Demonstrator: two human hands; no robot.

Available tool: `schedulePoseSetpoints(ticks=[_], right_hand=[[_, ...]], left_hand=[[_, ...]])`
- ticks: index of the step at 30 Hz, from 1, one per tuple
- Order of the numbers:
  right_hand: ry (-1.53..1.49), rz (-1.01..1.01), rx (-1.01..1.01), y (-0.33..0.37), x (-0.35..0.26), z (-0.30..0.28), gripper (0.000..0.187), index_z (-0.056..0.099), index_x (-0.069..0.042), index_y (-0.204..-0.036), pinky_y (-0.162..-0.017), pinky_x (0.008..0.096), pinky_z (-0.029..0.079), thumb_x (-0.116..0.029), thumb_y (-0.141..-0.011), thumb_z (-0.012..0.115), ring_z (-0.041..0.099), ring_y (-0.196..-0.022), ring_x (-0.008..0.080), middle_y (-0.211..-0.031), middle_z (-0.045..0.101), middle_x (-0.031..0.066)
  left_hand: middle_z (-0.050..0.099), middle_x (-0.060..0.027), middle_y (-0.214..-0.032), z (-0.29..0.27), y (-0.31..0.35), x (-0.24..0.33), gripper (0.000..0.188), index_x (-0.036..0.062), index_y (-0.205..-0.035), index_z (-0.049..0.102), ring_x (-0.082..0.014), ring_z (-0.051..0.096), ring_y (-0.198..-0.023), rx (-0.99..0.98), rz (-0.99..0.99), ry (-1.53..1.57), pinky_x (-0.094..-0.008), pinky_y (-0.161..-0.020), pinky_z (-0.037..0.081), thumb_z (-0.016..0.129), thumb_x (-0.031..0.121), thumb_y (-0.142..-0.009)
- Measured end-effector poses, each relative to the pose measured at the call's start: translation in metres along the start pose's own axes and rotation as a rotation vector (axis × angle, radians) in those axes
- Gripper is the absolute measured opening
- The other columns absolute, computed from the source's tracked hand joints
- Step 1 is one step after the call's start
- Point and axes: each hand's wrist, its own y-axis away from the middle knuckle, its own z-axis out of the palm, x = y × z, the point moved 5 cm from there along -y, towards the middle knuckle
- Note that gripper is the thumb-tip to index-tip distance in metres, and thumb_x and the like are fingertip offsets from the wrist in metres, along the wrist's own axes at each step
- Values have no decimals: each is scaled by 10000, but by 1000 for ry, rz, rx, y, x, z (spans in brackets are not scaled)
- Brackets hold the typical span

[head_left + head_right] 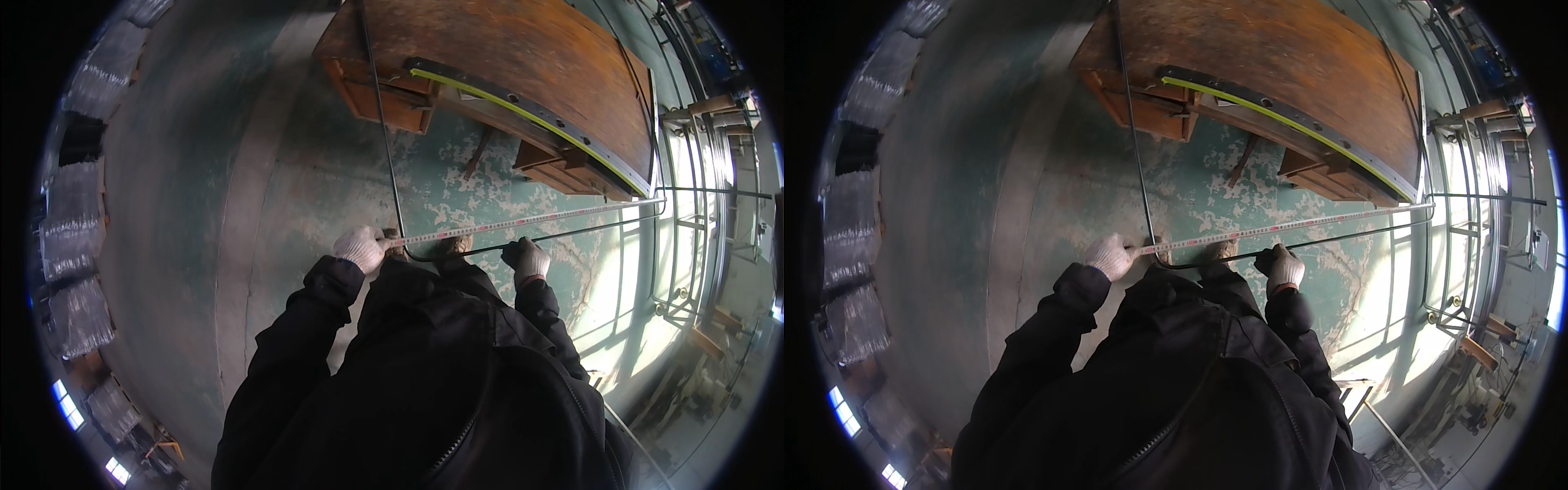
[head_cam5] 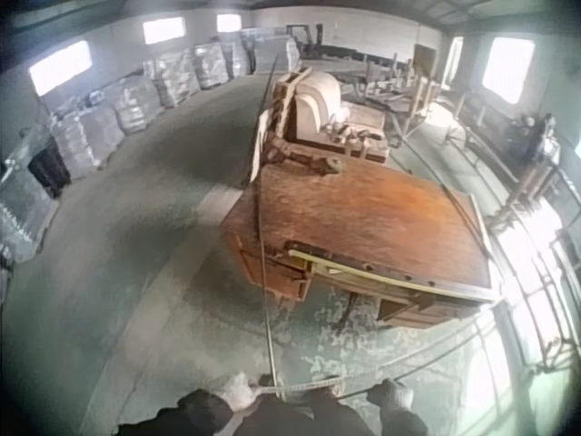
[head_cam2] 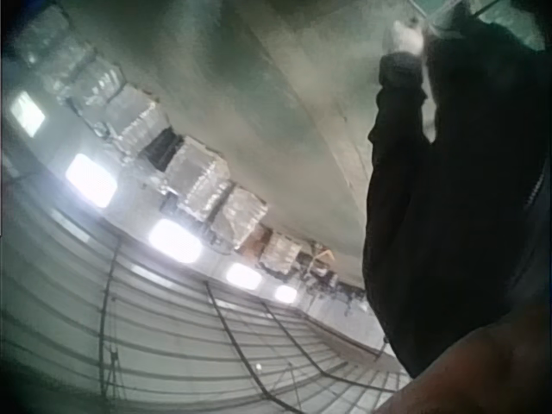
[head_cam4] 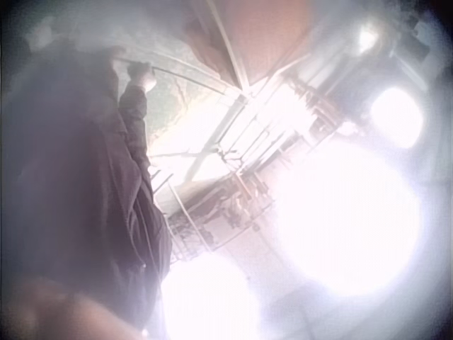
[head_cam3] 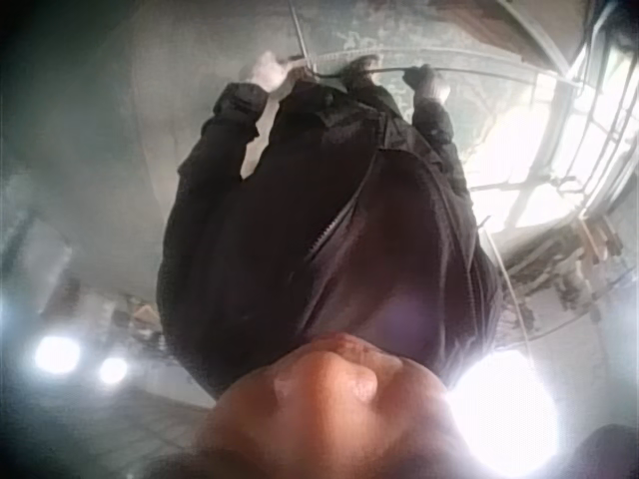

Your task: The person picks up metal rods from a rack, carries them to a cutting machine, and loads them for cutting. They then measure a bent metal rod with a tape measure on a workbench.

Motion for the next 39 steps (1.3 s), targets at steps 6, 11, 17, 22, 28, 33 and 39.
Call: schedulePoseSetpoints(ticks=[6,11,17,22,28,33,39], right_hand=[[-32,8,-14,-11,7,-7,216,697,58,-962,-712,432,655,-133,-1029,622,763,-745,316,-876,761,184],[173,-130,-61,-17,6,-8,216,690,55,-1037,-707,447,668,-152,-1057,632,771,-739,330,-886,766,189],[-27,24,-15,-17,11,-10,191,696,57,-995,-712,442,678,-123,-1031,643,784,-758,327,-877,773,192],[34,-24,-97,-20,9,-9,187,702,60,-984,-720,435,680,-114,-1022,645,784,-758,319,-872,775,191],[-17,3,-65,-20,11,-11,200,703,59,-994,-705,438,664,-131,-1037,657,785,-752,321,-868,777,185],[2,-5,-59,-29,16,-17,199,704,47,-1000,-712,436,655,-139,-1046,652,786,-765,324,-881,781,181],[83,-133,-234,-46,25,-21,201,703,46,-1011,-742,439,656,-143,-1051,651,781,-776,331,-905,784,184]], left_hand=[[781,-193,-952,0,-4,-2,324,143,-1055,848,-435,746,-940,70,82,8,-520,-827,599,706,424,-982],[797,-165,-984,0,-3,-3,339,140,-1083,851,-400,752,-977,65,77,28,-506,-863,595,722,436,-980],[822,-123,-1037,-2,-2,-4,385,142,-1161,846,-353,764,-1037,27,59,65,-468,-925,593,730,465,-987],[814,-142,-1052,1,-5,-7,402,154,-1131,849,-386,755,-1058,21,26,88,-484,-926,592,745,503,-962],[808,-143,-1007,1,-6,-7,387,145,-1098,849,-384,756,-1018,30,35,71,-494,-899,594,741,495,-973],[800,-148,-954,2,-8,-6,363,129,-1040,846,-386,757,-959,1,85,99,-498,-853,594,729,470,-994],[798,-148,-940,5,-11,-7,361,117,-1025,840,-383,759,-945,21,81,38,-495,-848,596,727,458,-998]])
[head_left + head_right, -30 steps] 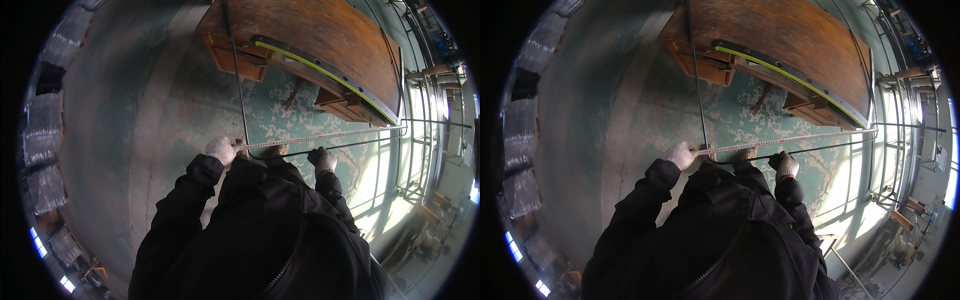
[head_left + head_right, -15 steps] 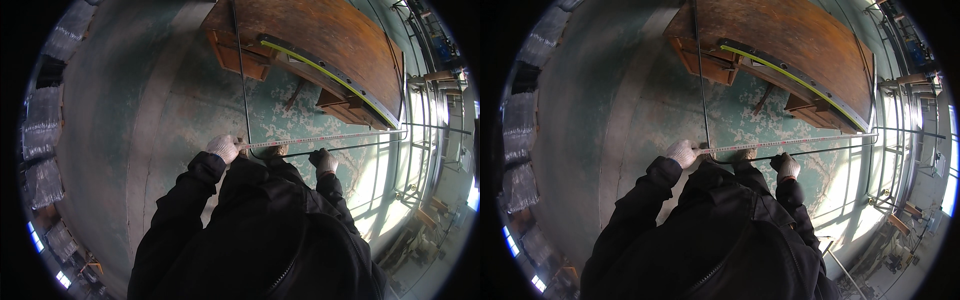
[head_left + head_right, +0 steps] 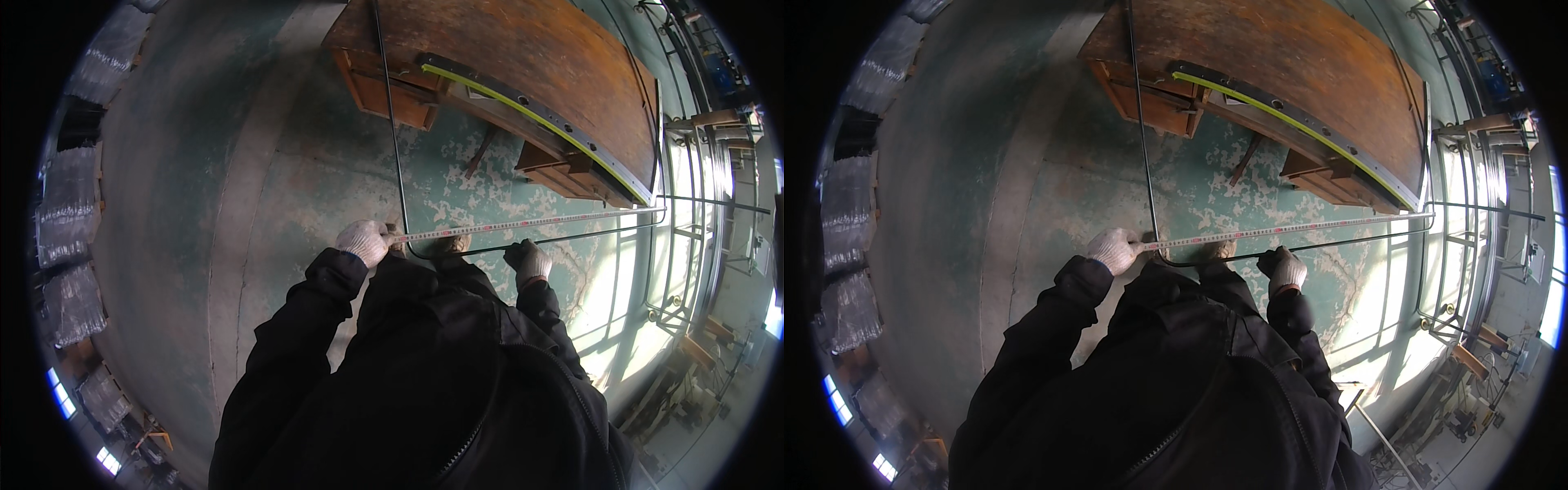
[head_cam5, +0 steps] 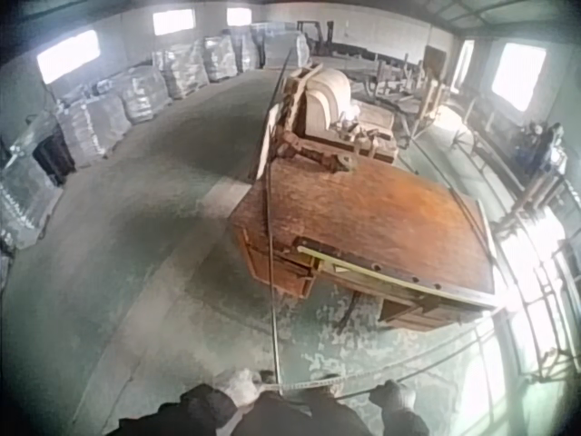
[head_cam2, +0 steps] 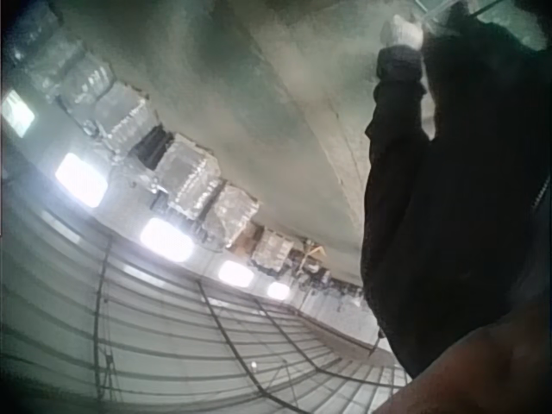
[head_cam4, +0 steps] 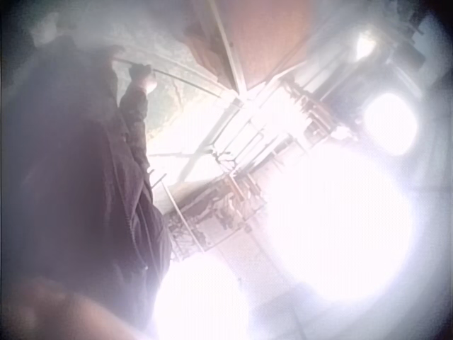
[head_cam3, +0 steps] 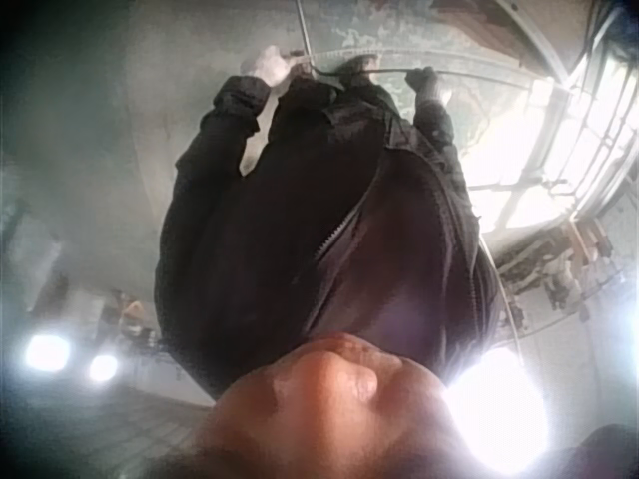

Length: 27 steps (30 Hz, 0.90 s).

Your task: The person picks up metal rods from a rack, carries them to a cutting machine, and loads them for cutting. They then measure a bent metal rod with a tape measure on a workbench.

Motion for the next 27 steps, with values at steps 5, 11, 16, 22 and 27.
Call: schedulePoseSetpoints(ticks=[5,11,16,22,27], right_hand=[[-93,129,162,7,-4,3,212,700,50,-1030,-750,442,655,-155,-1058,652,773,-769,331,-910,783,185],[-144,181,217,17,-13,13,215,704,52,-1028,-745,441,652,-157,-1053,656,771,-765,329,-900,778,183],[0,83,112,5,-3,3,235,705,52,-1003,-743,426,651,-167,-1063,646,771,-763,306,-893,778,173],[-4,98,152,3,-2,0,247,714,58,-989,-719,406,645,-164,-1069,640,770,-751,291,-892,779,167],[-147,180,214,17,-13,14,232,670,23,-980,-736,457,659,-177,-1079,609,761,-772,330,-883,743,166]], left_hand=[[805,-142,-963,1,-2,-1,356,119,-1048,843,-377,761,-970,-24,-6,-10,-493,-868,601,734,452,-988],[811,-151,-1031,-2,-1,0,384,126,-1094,848,-389,755,-1032,-17,-18,-29,-497,-912,596,734,476,-985],[806,-156,-1072,-4,1,2,438,117,-1110,841,-390,744,-1073,-41,-46,-38,-512,-936,582,729,525,-998],[807,-162,-1035,-7,2,5,378,138,-1107,852,-399,754,-1025,-23,-54,-44,-503,-902,596,735,472,-974],[807,-159,-1039,-7,3,5,372,146,-1110,853,-397,751,-1023,-16,-43,-31,-506,-904,593,736,472,-973]])
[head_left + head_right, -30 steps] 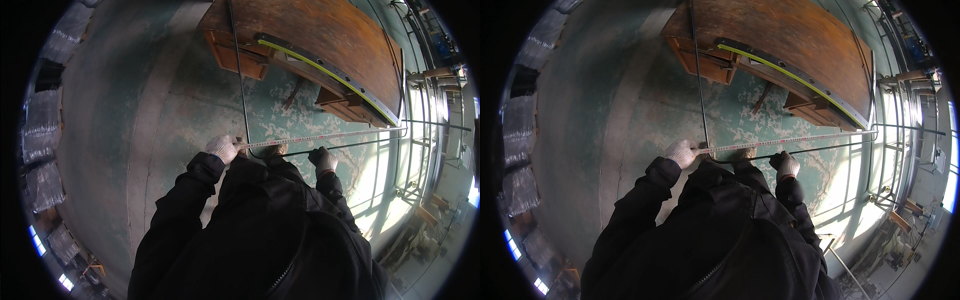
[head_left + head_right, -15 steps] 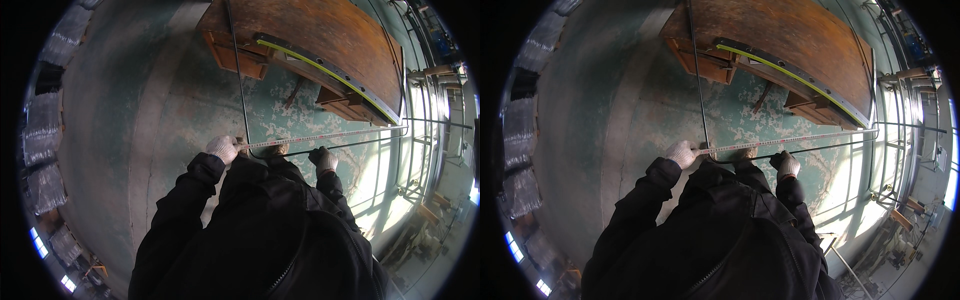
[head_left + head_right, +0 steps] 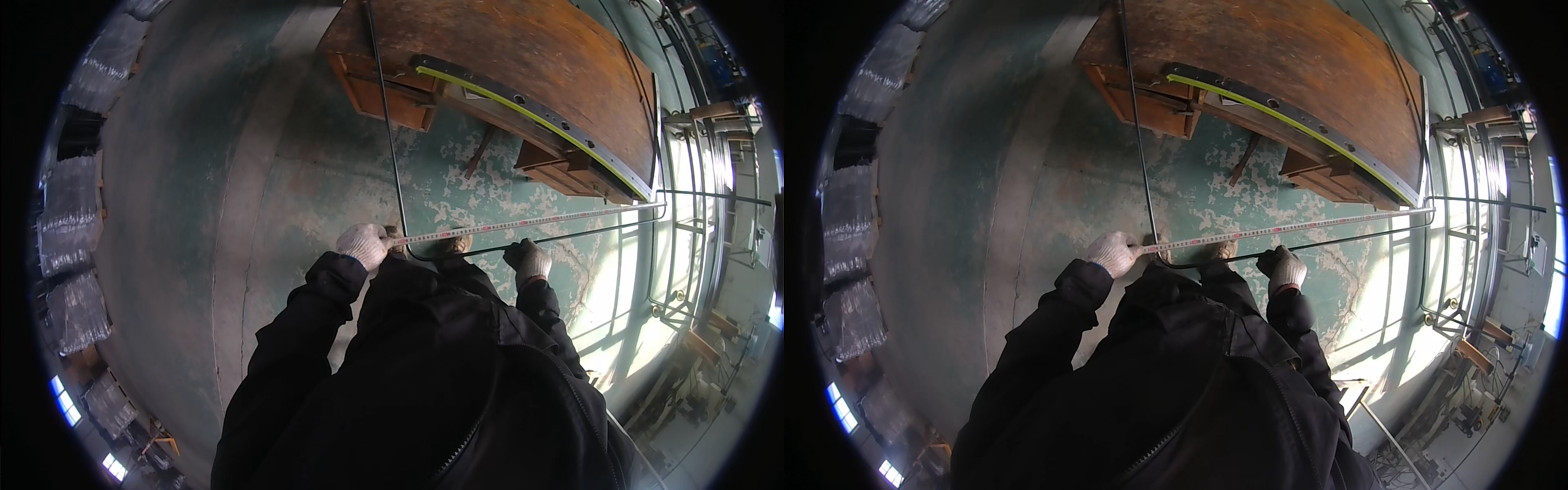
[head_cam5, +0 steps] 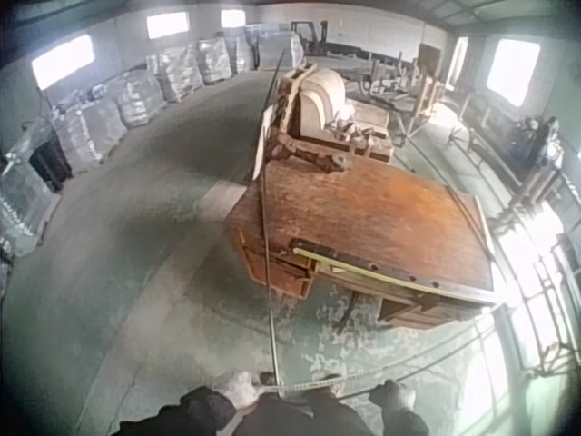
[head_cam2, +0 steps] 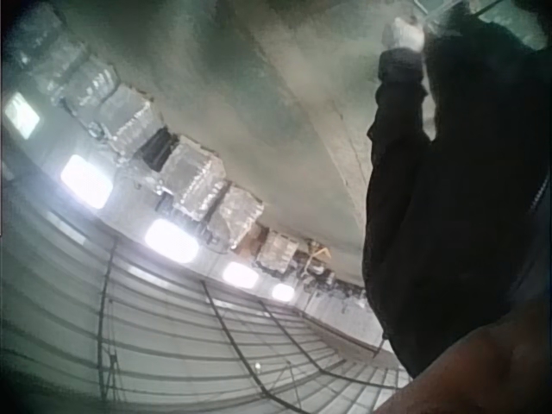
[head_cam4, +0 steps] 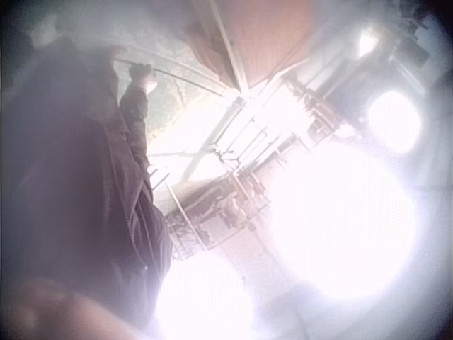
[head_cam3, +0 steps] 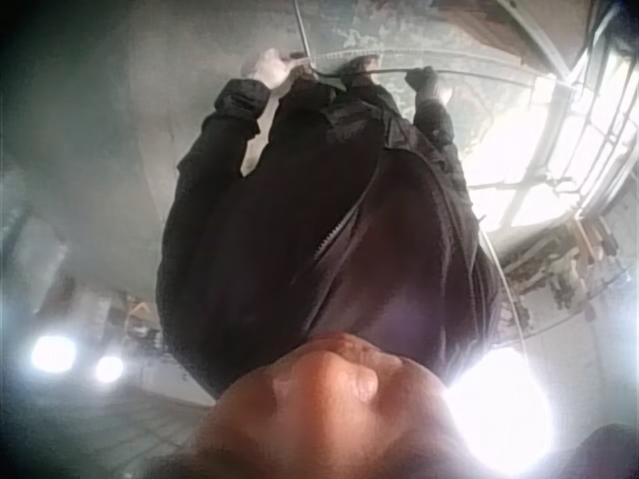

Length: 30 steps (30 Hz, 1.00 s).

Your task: The person picks up metal rods from a rack, carries them to a cutting machine, and loads them for cutting. They then measure a bent metal rod with a tape measure on a workbench.

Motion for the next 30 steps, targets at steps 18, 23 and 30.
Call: schedulePoseSetpoints(ticks=[18,23,30], right_hand=[[-19,11,-2,-7,4,-2,187,634,7,-990,-723,467,641,-165,-1064,628,726,-738,332,-850,701,158],[265,-168,-116,-23,5,-12,213,617,-9,-889,-713,440,638,-132,-1062,601,721,-731,293,-829,696,138],[967,-577,-175,-34,4,-18,106,724,-46,-917,-737,365,622,-128,-919,791,770,-798,221,-849,766,127]], left_hand=[[807,-150,-1067,2,-1,-1,413,124,-1103,845,-374,746,-1082,-23,-24,6,-503,-942,587,745,503,-975],[814,-136,-1080,3,-2,-2,392,170,-1145,852,-378,755,-1061,-32,-6,-25,-485,-919,600,725,504,-985],[814,-138,-1073,1,0,-1,388,170,-1146,852,-378,756,-1054,-21,-18,-16,-483,-913,599,729,501,-986]])
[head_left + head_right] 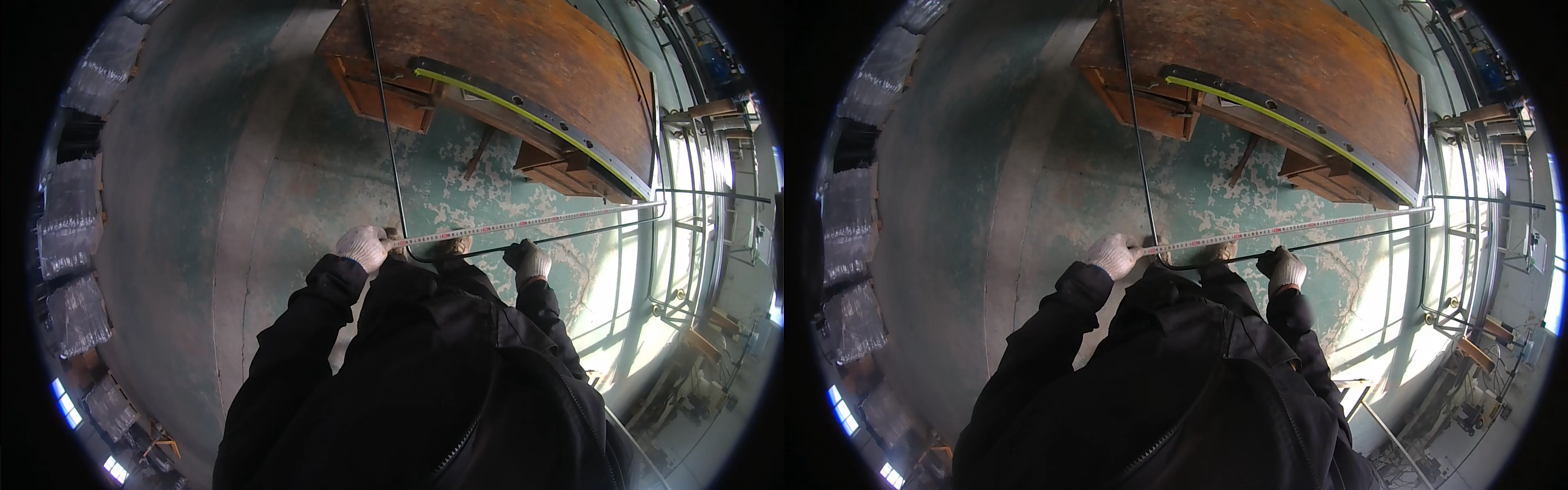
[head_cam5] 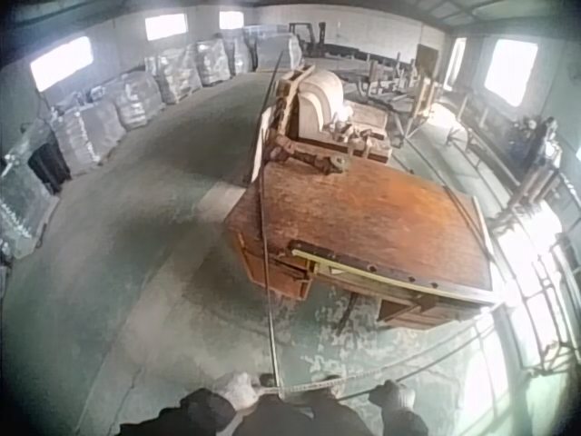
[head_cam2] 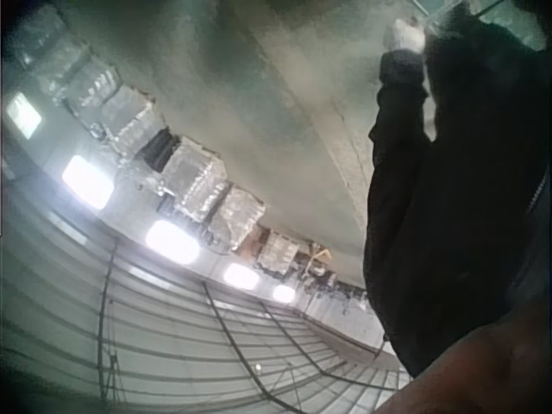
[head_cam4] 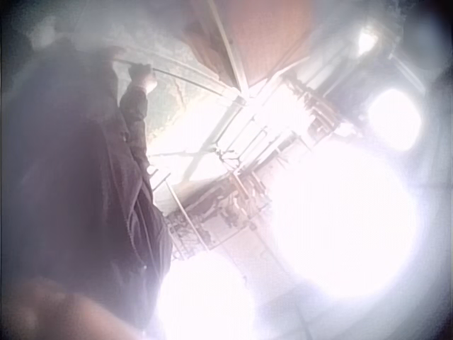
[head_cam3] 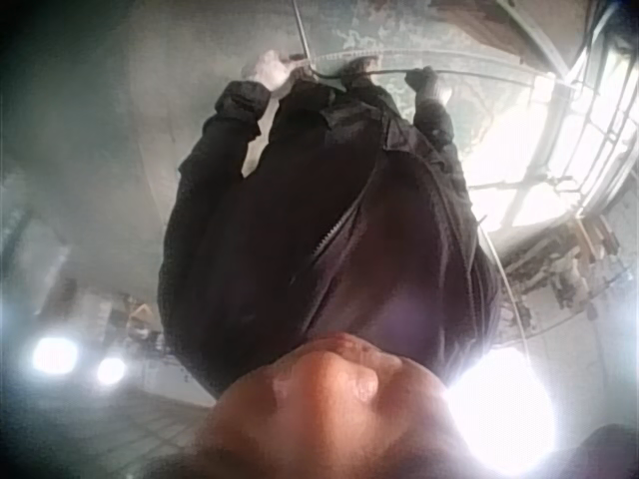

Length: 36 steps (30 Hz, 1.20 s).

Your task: The person picks up metal rods from a rack, carries them to a cutting machine, and loads them for cutting. They then measure a bent metal rod with a tape measure on a workbench.

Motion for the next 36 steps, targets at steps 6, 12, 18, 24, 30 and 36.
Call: schedulePoseSetpoints(ticks=[6,12,18,24,30,36], right_hand=[[-341,162,23,7,-14,-3,74,724,-49,-913,-730,358,616,-101,-926,774,778,-809,225,-857,769,134],[110,3,11,16,-43,-9,127,705,-31,-910,-729,349,629,-112,-1003,674,772,-783,224,-861,776,119],[-900,484,87,16,-29,3,193,711,38,-945,-737,398,668,-93,-1054,620,787,-776,277,-884,779,159],[-979,580,169,20,-35,3,236,706,76,-1026,-745,443,671,-152,-1051,650,788,-782,333,-914,784,203],[-966,591,180,22,-42,3,212,706,57,-1002,-737,429,659,-141,-1047,642,779,-764,321,-883,772,181],[-987,600,168,21,-38,4,195,680,38,-940,-715,425,649,-129,-1030,636,762,-744,306,-860,753,163]], left_hand=[[813,-150,-1074,-1,0,0,383,159,-1145,849,-387,754,-1059,1,0,16,-492,-919,597,736,486,-982],[814,-153,-1075,1,0,-2,373,143,-1136,849,-391,754,-1056,12,7,46,-492,-924,594,735,462,-979],[813,-150,-1070,0,1,-2,381,139,-1135,849,-387,756,-1049,-6,11,54,-493,-922,593,735,466,-976],[812,-148,-1064,0,-1,-2,399,137,-1136,847,-389,757,-1045,-3,13,17,-494,-919,596,726,481,-975],[806,-154,-1067,3,-3,-4,452,120,-1121,838,-378,746,-1085,-18,8,20,-506,-948,583,731,535,-976],[814,-148,-1058,5,-6,-5,389,130,-1136,848,-386,756,-1047,-4,21,10,-487,-924,597,726,464,-978]])
